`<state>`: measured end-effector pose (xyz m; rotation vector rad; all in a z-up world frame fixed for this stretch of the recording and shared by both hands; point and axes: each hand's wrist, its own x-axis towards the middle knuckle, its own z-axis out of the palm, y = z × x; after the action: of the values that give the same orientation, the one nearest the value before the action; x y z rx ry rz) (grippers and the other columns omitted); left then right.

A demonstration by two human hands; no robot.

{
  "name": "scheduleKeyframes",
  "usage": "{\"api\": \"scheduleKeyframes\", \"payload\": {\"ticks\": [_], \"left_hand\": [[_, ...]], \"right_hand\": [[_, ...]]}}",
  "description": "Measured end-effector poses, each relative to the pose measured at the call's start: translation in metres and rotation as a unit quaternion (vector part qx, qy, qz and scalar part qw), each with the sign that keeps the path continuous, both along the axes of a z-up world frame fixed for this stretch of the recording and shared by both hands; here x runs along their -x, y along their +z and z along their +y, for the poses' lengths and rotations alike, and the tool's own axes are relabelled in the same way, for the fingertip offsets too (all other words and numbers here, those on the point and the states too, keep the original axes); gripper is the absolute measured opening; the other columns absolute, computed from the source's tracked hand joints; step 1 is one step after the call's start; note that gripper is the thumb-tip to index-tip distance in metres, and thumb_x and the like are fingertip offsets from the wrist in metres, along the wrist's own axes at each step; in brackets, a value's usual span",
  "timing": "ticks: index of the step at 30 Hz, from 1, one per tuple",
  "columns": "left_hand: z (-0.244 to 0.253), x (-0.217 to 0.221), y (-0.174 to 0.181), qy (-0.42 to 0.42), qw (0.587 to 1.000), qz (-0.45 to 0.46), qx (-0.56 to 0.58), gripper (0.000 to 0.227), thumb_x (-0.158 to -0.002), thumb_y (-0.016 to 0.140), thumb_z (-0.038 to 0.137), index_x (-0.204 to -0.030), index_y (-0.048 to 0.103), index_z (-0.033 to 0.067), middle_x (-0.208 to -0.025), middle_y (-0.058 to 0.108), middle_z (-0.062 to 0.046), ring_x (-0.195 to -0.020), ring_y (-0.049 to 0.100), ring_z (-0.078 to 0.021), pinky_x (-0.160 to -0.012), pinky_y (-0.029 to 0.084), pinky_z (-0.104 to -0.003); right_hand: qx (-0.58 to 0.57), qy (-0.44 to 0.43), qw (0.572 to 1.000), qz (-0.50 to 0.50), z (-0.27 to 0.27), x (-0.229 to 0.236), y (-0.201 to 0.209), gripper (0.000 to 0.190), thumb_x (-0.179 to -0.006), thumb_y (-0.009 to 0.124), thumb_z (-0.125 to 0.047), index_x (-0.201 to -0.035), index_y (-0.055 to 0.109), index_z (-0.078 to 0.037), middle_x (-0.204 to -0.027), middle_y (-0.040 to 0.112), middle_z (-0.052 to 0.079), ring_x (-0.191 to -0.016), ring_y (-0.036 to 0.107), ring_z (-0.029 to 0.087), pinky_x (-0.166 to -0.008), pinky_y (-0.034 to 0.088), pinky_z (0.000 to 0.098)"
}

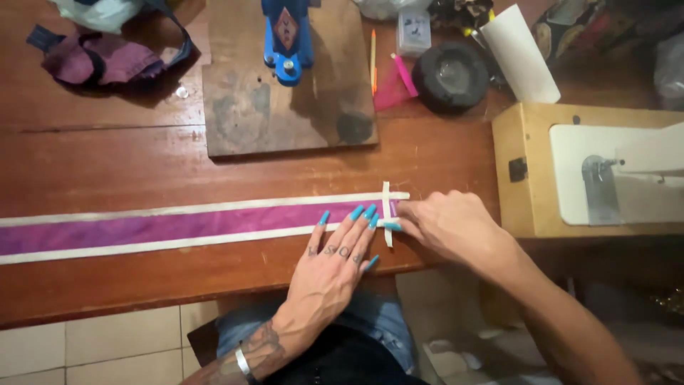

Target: Applying parallel strips of white adhesive tape to a purple leather strap using a spacer for alignment

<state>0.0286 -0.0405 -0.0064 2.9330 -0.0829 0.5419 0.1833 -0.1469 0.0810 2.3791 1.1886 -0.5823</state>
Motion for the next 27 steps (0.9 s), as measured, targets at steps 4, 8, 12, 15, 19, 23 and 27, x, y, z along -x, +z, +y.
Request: {"api": "scheduleKeyframes", "payload": {"ticks": [4, 8, 12, 15, 19, 23, 27], "left_hand": [[-0.001, 0.000, 0.001, -0.003, 1.000, -0.013, 0.004, 0.042, -0.091, 0.042, 0.030, -0.126, 0.044, 0.0064, -0.134, 0.039, -0.007, -0.124, 0.035, -0.0196, -0.104, 0.020, -0.043], [0.001, -0.001, 0.003, -0.005, 1.000, -0.011, 0.010, 0.043, -0.091, 0.042, 0.030, -0.126, 0.043, 0.0070, -0.134, 0.040, -0.007, -0.123, 0.037, -0.0192, -0.104, 0.021, -0.041], [0.001, -0.001, 0.000, -0.007, 1.000, -0.012, 0.013, 0.043, -0.090, 0.044, 0.031, -0.126, 0.044, 0.0077, -0.133, 0.041, -0.006, -0.123, 0.037, -0.0195, -0.103, 0.023, -0.042], [0.000, -0.002, -0.002, -0.012, 0.999, -0.015, 0.029, 0.045, -0.088, 0.046, 0.032, -0.126, 0.044, 0.0070, -0.133, 0.041, -0.008, -0.124, 0.036, -0.0210, -0.102, 0.023, -0.042], [-0.006, -0.010, 0.002, -0.010, 0.999, -0.024, 0.026, 0.047, -0.088, 0.047, 0.033, -0.126, 0.043, 0.0052, -0.135, 0.037, -0.008, -0.125, 0.035, -0.0211, -0.103, 0.023, -0.040], [-0.008, -0.017, 0.000, -0.041, 0.998, 0.001, 0.049, 0.051, -0.086, 0.045, 0.030, -0.129, 0.038, 0.0032, -0.138, 0.032, -0.010, -0.128, 0.029, -0.0233, -0.105, 0.018, -0.044], [-0.014, -0.019, -0.002, -0.011, 0.999, -0.028, 0.019, 0.044, -0.090, 0.044, 0.032, -0.124, 0.046, 0.0041, -0.134, 0.038, -0.011, -0.126, 0.034, -0.0227, -0.103, 0.023, -0.042]], "right_hand": [[0.000, -0.032, 0.996, 0.079, -0.001, -0.003, 0.017, 0.033, -0.085, 0.032, -0.053, -0.100, 0.051, -0.030, -0.081, 0.063, 0.013, -0.073, 0.059, 0.043, -0.066, 0.046, 0.0505], [-0.005, -0.037, 0.996, 0.079, -0.002, -0.001, 0.007, 0.032, -0.085, 0.035, -0.047, -0.110, 0.051, -0.036, -0.084, 0.063, 0.012, -0.073, 0.059, 0.042, -0.065, 0.047, 0.0497], [-0.034, -0.009, 0.999, -0.020, -0.009, 0.008, -0.008, 0.026, -0.085, 0.040, -0.047, -0.097, 0.056, -0.031, -0.072, 0.064, 0.006, -0.063, 0.063, 0.036, -0.049, 0.050, 0.0445], [-0.071, 0.030, 0.995, -0.069, -0.012, 0.013, -0.018, 0.022, -0.086, 0.041, -0.044, -0.090, 0.056, -0.029, -0.064, 0.062, 0.004, -0.055, 0.062, 0.033, -0.042, 0.048, 0.0418], [-0.068, 0.046, 0.993, -0.083, -0.014, 0.015, -0.026, 0.019, -0.088, 0.038, -0.039, -0.091, 0.051, -0.026, -0.060, 0.062, 0.007, -0.051, 0.062, 0.034, -0.039, 0.046, 0.0421], [-0.093, 0.060, 0.988, -0.108, -0.017, 0.014, -0.027, 0.018, -0.087, 0.040, -0.039, -0.092, 0.053, -0.027, -0.057, 0.061, 0.005, -0.048, 0.062, 0.032, -0.037, 0.047, 0.0409], [-0.093, 0.062, 0.988, -0.102, -0.023, 0.011, -0.027, 0.020, -0.087, 0.040, -0.039, -0.090, 0.053, -0.025, -0.059, 0.061, 0.006, -0.049, 0.062, 0.033, -0.037, 0.046, 0.0428]]}}
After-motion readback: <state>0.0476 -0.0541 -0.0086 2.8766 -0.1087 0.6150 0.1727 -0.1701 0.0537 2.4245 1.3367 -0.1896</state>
